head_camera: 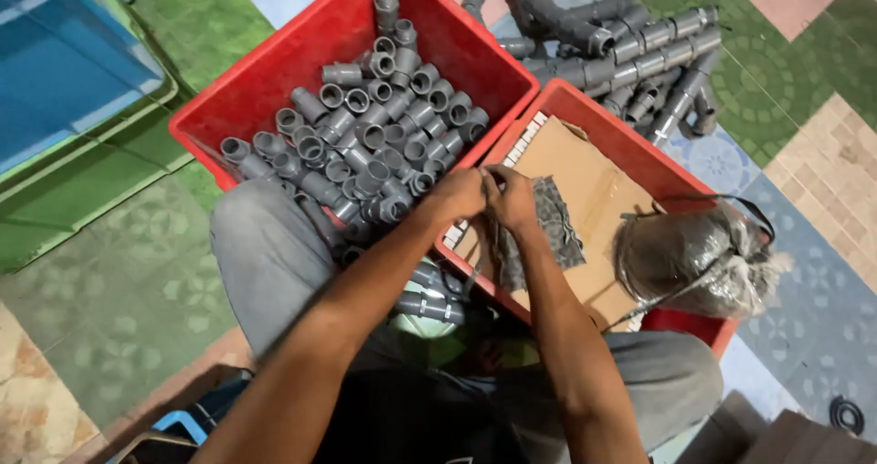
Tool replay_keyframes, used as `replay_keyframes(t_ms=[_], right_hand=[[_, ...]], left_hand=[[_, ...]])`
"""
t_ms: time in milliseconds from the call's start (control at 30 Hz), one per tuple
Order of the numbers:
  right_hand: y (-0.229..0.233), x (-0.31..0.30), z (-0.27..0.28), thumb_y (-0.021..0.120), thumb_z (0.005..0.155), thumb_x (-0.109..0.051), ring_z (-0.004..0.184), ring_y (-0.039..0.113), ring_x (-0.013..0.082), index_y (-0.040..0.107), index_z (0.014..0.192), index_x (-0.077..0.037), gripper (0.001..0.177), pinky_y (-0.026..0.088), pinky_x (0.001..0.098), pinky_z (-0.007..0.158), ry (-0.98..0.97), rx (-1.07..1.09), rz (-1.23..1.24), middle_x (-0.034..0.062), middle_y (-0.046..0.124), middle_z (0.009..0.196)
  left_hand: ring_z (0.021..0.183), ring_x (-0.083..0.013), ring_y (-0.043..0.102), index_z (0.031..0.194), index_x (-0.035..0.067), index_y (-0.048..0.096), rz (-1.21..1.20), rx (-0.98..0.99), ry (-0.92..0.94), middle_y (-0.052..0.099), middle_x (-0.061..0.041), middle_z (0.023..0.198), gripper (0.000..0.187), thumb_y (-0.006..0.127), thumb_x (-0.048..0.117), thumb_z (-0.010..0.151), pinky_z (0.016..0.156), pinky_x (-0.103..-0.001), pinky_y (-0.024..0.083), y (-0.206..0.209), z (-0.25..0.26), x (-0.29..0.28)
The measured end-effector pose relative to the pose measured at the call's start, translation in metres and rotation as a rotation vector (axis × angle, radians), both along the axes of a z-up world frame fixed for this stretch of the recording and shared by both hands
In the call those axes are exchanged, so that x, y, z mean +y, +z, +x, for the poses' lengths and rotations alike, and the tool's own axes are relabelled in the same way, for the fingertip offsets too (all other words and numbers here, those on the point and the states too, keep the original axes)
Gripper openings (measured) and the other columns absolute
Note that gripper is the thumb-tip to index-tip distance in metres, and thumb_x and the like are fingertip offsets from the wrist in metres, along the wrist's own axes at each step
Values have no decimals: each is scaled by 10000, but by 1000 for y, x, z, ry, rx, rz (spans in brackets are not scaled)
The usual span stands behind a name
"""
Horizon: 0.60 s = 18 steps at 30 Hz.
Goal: Assembling a complex structure of PVC pipes by manually attaching various fittings and connectors.
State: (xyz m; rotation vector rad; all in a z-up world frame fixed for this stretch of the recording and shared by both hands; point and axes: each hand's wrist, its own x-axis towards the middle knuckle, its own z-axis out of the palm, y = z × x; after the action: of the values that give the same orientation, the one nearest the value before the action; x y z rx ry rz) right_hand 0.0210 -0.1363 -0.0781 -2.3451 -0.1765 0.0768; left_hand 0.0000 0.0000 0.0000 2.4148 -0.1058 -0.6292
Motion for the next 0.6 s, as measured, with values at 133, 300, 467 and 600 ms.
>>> replay_keyframes(t_ms=[133, 300, 467, 600], right_hand=[[-20, 31, 24, 658, 911, -223, 1008, 699, 287, 736, 1135, -193, 239, 567, 429, 883, 130, -56, -153, 93, 735, 978], [18, 84, 22, 719, 833, -295, 1086, 629, 307, 736, 1041, -108, 280, 509, 440, 953, 412, -153, -457, 126, 733, 991], [-54, 120, 51, 648, 791, -277, 987, 720, 312, 754, 1028, -156, 287, 583, 463, 836, 468, 183, -813, 100, 756, 1000], [-117, 136, 66, 624, 838, -218, 949, 728, 331, 741, 1065, -84, 289, 591, 483, 768, 415, 268, -824, 122, 741, 1017]], left_hand=[[1065, -422, 679, 1015, -18, 734, 94, -28, 171, 729, -214, 1026, 327, 602, 225, 839, 854, -547, 570, -55, 61, 54], [1021, -412, 697, 998, -2, 754, 301, -12, -11, 730, -239, 1010, 244, 717, 147, 809, 828, -554, 571, -145, 82, 107], [1038, -413, 656, 1020, -18, 706, 381, -67, -49, 649, -225, 1056, 229, 668, 114, 837, 825, -579, 553, -233, 73, 100], [1019, -419, 649, 935, -22, 630, 243, -114, -75, 640, -220, 929, 159, 681, 52, 804, 871, -564, 552, -212, 57, 99]])
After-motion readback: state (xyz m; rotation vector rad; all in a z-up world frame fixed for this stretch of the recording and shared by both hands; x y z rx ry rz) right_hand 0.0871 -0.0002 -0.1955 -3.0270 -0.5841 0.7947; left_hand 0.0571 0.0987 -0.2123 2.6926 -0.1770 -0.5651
